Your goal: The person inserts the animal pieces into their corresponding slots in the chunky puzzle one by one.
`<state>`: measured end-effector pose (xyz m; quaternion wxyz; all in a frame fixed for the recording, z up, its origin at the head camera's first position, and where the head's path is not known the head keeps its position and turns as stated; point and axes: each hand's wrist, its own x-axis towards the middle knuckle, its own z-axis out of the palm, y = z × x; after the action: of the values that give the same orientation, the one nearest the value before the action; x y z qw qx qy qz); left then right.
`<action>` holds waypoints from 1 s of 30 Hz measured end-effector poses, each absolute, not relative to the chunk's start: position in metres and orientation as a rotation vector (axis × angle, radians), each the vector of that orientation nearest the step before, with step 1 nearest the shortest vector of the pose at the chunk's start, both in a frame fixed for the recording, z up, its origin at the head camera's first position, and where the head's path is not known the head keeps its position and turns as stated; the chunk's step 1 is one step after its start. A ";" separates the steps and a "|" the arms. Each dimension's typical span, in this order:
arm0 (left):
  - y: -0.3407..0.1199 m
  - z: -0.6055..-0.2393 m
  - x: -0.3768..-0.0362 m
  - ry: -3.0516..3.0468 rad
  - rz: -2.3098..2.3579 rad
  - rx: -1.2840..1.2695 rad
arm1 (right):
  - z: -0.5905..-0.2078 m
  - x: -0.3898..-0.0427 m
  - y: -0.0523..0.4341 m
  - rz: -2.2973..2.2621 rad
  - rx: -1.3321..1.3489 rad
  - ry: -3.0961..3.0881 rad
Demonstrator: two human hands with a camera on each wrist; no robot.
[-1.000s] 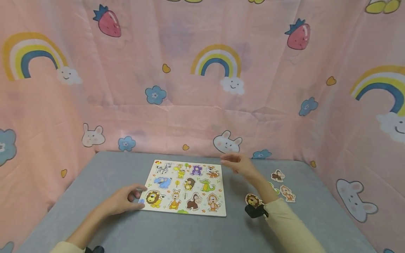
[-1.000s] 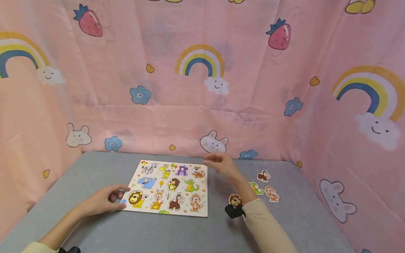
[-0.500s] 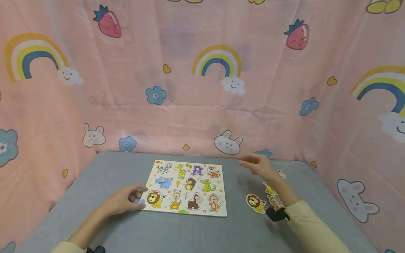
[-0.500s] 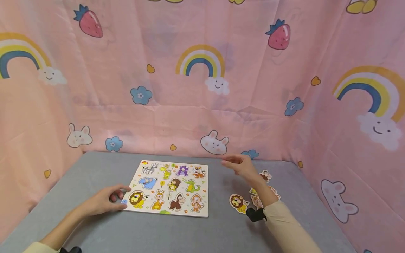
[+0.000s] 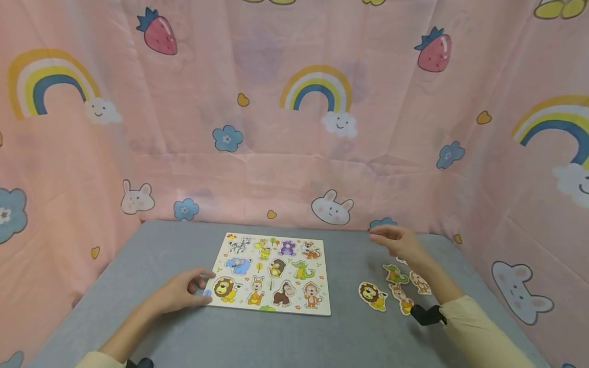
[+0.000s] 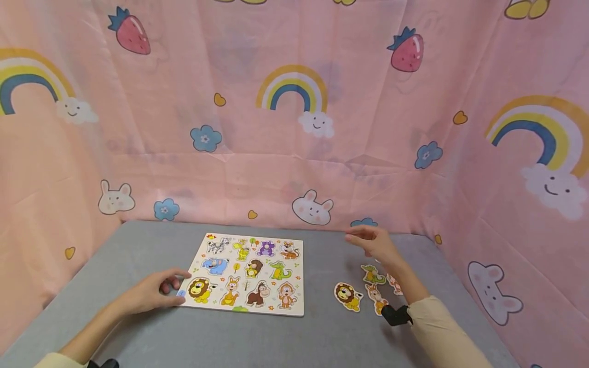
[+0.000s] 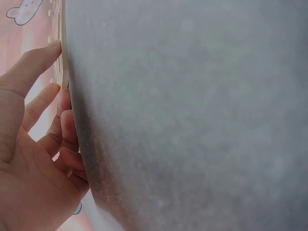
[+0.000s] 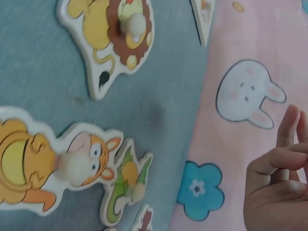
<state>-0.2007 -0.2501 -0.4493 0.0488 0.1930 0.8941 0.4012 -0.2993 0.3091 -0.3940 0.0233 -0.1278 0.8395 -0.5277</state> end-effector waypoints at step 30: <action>-0.249 -0.449 -0.201 2.726 1.237 0.604 | -0.411 -0.272 0.353 -1.428 -0.360 2.726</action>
<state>-0.2011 -0.2491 -0.4491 0.0440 0.1977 0.8917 0.4047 -0.2725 0.3528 -0.4107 0.0214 -0.1163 0.8796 -0.4607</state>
